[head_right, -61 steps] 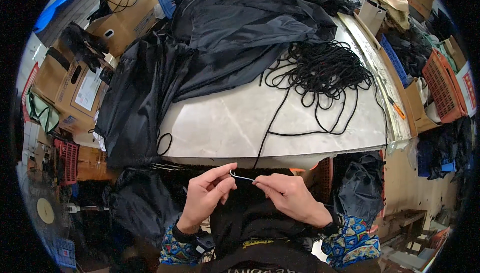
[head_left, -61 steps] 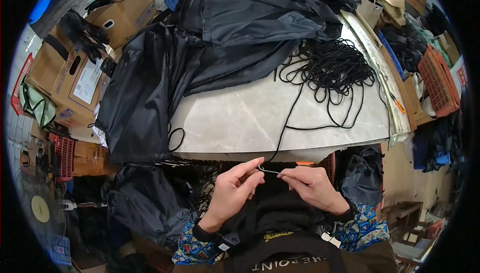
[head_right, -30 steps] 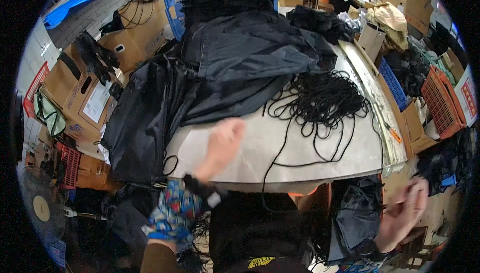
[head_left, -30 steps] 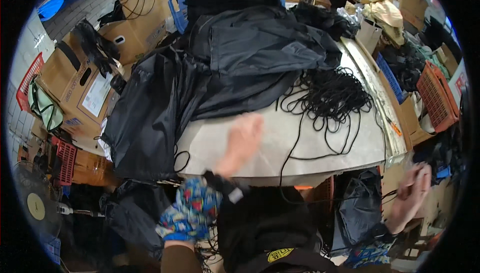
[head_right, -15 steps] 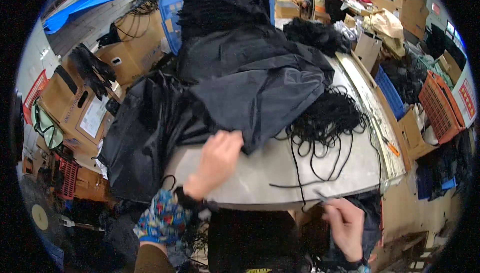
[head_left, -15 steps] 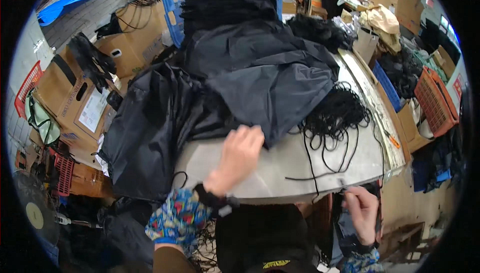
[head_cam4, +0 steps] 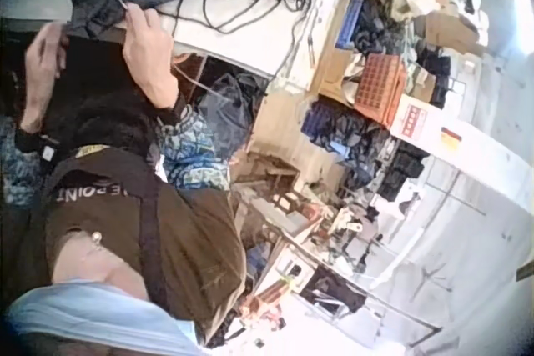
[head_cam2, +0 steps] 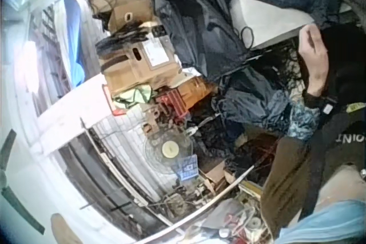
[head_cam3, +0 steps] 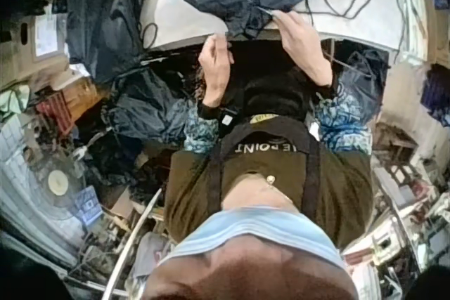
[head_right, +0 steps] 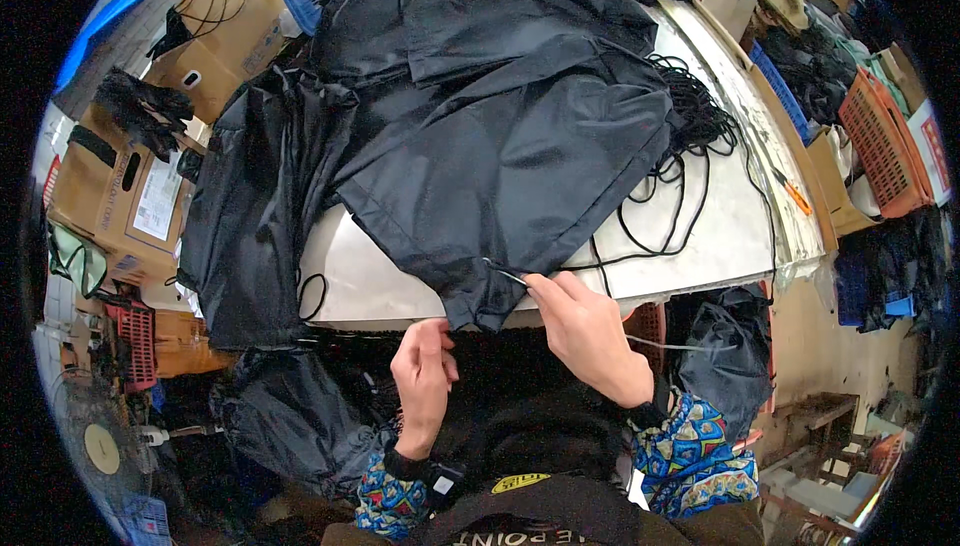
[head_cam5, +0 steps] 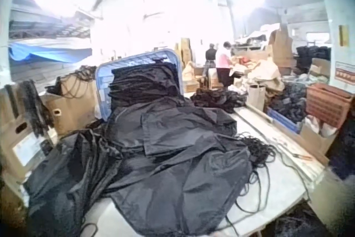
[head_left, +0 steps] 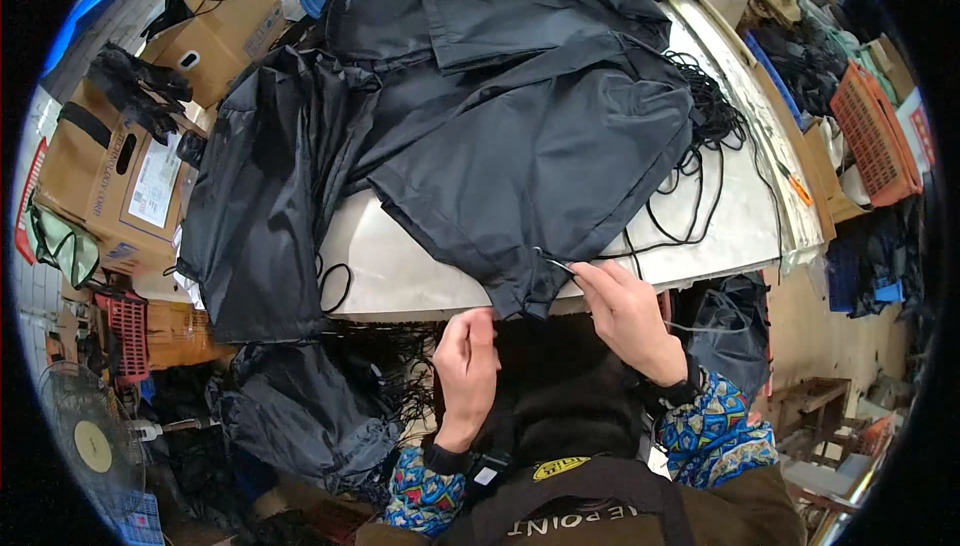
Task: The person threads black drawstrings through the hems of black fabric bags using a metal hook tool. They repeatedly pick up a bag, insert the hook into the hem, pull the string through, and place the finished bag aside. The task is performed at a workbench in a cluttered workshop environment.
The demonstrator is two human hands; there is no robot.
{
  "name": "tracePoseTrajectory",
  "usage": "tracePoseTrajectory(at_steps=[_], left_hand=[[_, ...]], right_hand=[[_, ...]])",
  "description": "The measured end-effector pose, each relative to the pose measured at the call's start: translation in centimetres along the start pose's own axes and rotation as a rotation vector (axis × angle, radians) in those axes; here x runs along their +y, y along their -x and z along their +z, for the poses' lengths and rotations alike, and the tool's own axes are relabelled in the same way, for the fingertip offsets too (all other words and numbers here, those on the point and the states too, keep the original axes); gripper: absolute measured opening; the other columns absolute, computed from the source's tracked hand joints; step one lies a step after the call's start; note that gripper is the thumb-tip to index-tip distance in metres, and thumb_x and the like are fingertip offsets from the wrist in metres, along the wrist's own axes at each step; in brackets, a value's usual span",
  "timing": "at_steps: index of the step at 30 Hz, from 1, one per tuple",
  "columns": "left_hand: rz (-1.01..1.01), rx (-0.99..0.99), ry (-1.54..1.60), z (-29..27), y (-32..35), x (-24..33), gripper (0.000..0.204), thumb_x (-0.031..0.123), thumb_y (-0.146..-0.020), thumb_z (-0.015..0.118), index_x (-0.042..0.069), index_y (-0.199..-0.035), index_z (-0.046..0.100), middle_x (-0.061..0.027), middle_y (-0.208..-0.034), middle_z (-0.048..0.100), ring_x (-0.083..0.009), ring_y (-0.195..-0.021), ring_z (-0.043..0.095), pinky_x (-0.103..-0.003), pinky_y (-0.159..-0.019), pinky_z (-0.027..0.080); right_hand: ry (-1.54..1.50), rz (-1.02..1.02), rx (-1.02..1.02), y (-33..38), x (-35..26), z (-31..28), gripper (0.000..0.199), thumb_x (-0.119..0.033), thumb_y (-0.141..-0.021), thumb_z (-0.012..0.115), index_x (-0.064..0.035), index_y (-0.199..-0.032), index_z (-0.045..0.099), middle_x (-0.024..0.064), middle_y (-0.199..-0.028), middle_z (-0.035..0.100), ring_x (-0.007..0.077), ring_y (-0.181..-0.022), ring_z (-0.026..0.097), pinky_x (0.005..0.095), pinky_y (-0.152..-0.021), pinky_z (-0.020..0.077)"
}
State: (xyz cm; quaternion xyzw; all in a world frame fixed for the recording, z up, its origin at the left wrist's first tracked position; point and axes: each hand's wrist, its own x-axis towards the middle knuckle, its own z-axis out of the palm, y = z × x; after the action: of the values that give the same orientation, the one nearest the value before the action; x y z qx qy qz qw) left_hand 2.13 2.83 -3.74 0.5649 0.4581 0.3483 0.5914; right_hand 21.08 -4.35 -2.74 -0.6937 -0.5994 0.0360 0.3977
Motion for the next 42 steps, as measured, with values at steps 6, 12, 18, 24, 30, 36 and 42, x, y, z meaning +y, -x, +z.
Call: tracePoseTrajectory(at_steps=[6, 12, 18, 24, 30, 36, 42], left_hand=[[0.231, -0.012, -0.046, 2.6, -1.1, -0.2, 0.016, 0.011, -0.088, 0.066, -0.004, -0.086, 0.063, -0.0030, -0.084, 0.058, -0.0056, -0.056, 0.050, -0.020, -0.049, 0.039], [-0.056, -0.292, 0.105, 2.6, -0.2, 1.1, 0.020, 0.015, -0.093, 0.059, -0.003, -0.084, 0.061, -0.0049, -0.076, 0.061, -0.0086, -0.056, 0.056, -0.021, -0.046, 0.041], [-0.432, -0.345, 0.685, 2.4, -1.0, 2.3, 0.015, 0.016, -0.092, 0.060, 0.002, -0.090, 0.065, -0.0081, -0.084, 0.068, -0.0148, -0.071, 0.065, -0.023, -0.048, 0.048], [-0.455, -0.316, 0.770, 3.6, -0.6, 1.7, 0.013, 0.017, -0.089, 0.065, 0.004, -0.087, 0.065, -0.0075, -0.083, 0.068, -0.0162, -0.074, 0.067, -0.024, -0.052, 0.050], [-0.389, -0.265, 0.676, 4.0, -0.2, 2.1, 0.015, 0.017, -0.088, 0.066, 0.003, -0.084, 0.065, -0.0067, -0.080, 0.068, -0.0154, -0.073, 0.066, -0.024, -0.054, 0.050], [-0.252, -0.264, 0.501, 4.0, 0.3, 2.1, 0.017, 0.017, -0.088, 0.067, 0.001, -0.084, 0.067, -0.0060, -0.078, 0.067, -0.0118, -0.070, 0.064, -0.024, -0.054, 0.049], [-0.185, -0.186, 0.477, 3.5, -0.3, 2.4, 0.014, 0.012, -0.087, 0.066, -0.001, -0.082, 0.066, -0.0050, -0.073, 0.064, -0.0087, -0.062, 0.057, -0.023, -0.052, 0.046]], right_hand=[[-0.273, 0.229, -0.016, 2.3, -2.3, -0.3, 0.025, -0.009, -0.084, 0.066, -0.0002, -0.107, 0.060, 0.0138, -0.077, 0.056, 0.0296, -0.061, 0.056, 0.0333, -0.054, 0.0455], [-0.239, 0.186, 0.008, 2.4, -1.7, 1.1, 0.025, -0.003, -0.080, 0.064, 0.0007, -0.104, 0.059, 0.0141, -0.082, 0.057, 0.0308, -0.071, 0.059, 0.0356, -0.061, 0.0473], [-0.185, 0.092, 0.116, 2.4, -3.0, -1.1, 0.020, -0.004, -0.083, 0.062, 0.0014, -0.102, 0.059, 0.0143, -0.078, 0.055, 0.0321, -0.067, 0.058, 0.0368, -0.057, 0.0467], [-0.004, 0.077, 0.023, 5.2, -4.6, -2.7, 0.018, -0.005, -0.083, 0.064, -0.0029, -0.100, 0.059, 0.0096, -0.070, 0.050, 0.0274, -0.056, 0.055, 0.0362, -0.048, 0.0447], [0.076, 0.085, -0.006, 5.4, -4.5, -2.6, 0.015, -0.008, -0.084, 0.063, -0.0053, -0.098, 0.058, 0.0083, -0.069, 0.048, 0.0260, -0.055, 0.055, 0.0361, -0.046, 0.0442], [0.118, 0.074, -0.045, 4.7, -4.7, -2.2, 0.013, -0.010, -0.085, 0.061, -0.0060, -0.096, 0.056, 0.0083, -0.071, 0.049, 0.0259, -0.057, 0.057, 0.0371, -0.046, 0.0448], [-0.067, 0.024, -0.185, 3.8, -4.5, -3.2, 0.032, -0.012, -0.086, 0.061, -0.0063, -0.117, 0.053, 0.0111, -0.079, 0.055, 0.0311, -0.061, 0.059, 0.0379, -0.051, 0.0487]])
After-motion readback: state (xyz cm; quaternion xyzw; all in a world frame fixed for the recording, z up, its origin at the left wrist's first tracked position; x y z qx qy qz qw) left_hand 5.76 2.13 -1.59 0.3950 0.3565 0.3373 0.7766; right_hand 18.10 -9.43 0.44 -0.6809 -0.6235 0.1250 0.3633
